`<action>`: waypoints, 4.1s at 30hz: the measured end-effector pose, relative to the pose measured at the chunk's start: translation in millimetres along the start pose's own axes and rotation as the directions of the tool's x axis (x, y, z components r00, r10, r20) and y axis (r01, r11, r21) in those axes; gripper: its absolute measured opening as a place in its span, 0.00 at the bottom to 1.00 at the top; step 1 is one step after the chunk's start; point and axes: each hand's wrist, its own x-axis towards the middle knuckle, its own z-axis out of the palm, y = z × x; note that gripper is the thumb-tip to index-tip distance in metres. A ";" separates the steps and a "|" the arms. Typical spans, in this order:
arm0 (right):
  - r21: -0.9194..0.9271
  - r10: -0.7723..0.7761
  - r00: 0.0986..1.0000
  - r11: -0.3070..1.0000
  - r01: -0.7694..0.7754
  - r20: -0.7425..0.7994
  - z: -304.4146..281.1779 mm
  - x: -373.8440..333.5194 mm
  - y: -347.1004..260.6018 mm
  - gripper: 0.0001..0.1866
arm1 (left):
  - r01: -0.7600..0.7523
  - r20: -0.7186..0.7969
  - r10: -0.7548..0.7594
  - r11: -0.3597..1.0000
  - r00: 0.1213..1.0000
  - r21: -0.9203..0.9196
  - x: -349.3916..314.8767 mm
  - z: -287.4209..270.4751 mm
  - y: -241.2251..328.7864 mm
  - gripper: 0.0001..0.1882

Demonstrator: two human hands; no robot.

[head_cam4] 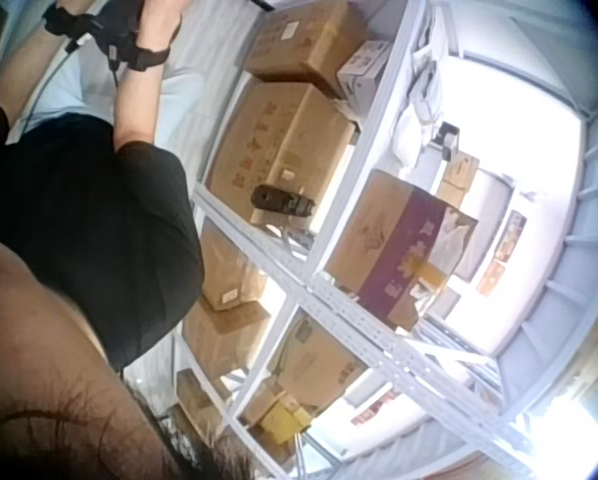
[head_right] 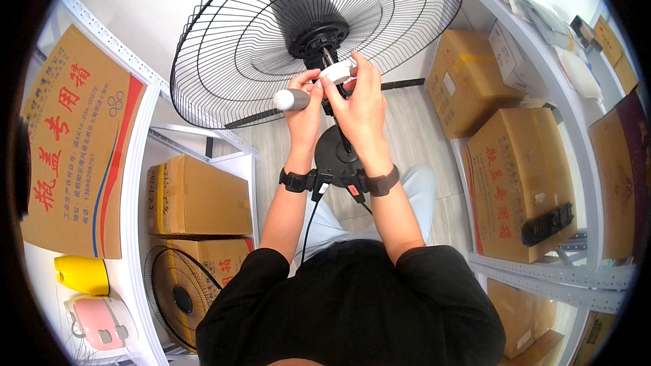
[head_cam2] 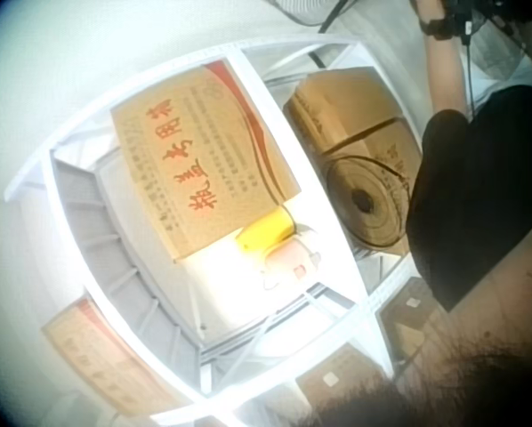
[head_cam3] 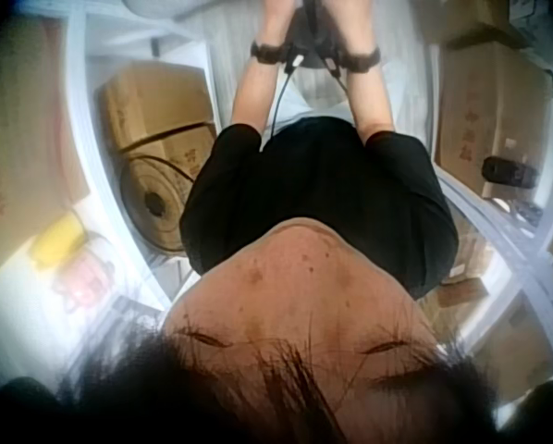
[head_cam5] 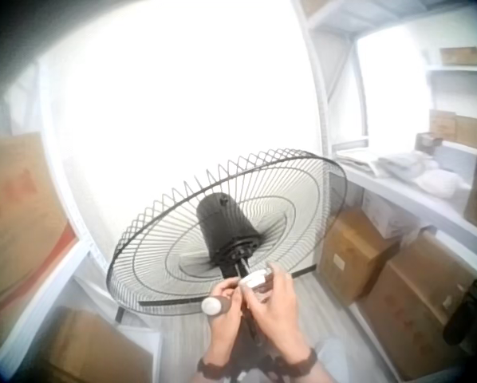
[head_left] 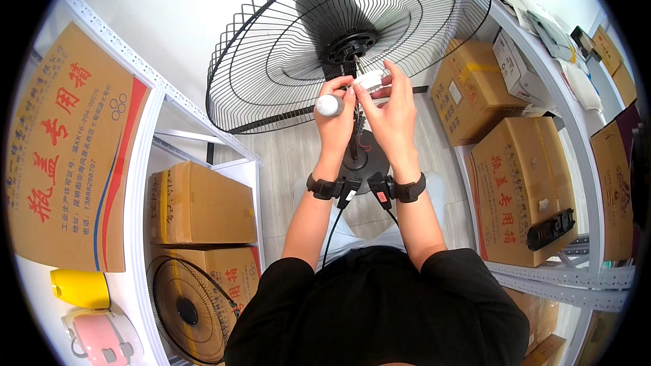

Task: The person disassembles a standing fan by removing the front grille, the fan blades, and the central hub cap. They use a screwdriver to loosen screws and their hands to detach components.

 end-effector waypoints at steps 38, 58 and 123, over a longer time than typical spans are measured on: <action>0.266 0.258 0.963 0.926 -0.268 0.074 6.9 0.0 14.7 0.30 | 0.030 0.037 -0.029 0.999 0.999 -0.032 0.3 4.0 3.9 0.12; 0.184 0.103 0.994 0.979 -0.093 -0.045 5.8 0.2 5.7 0.29 | 0.039 0.033 -0.037 0.998 0.999 -0.056 0.9 2.4 6.1 0.12; 0.166 0.019 0.997 0.986 -0.005 -0.081 4.8 1.1 5.7 0.23 | 0.043 0.030 -0.041 0.994 0.999 -0.100 0.0 2.3 7.2 0.12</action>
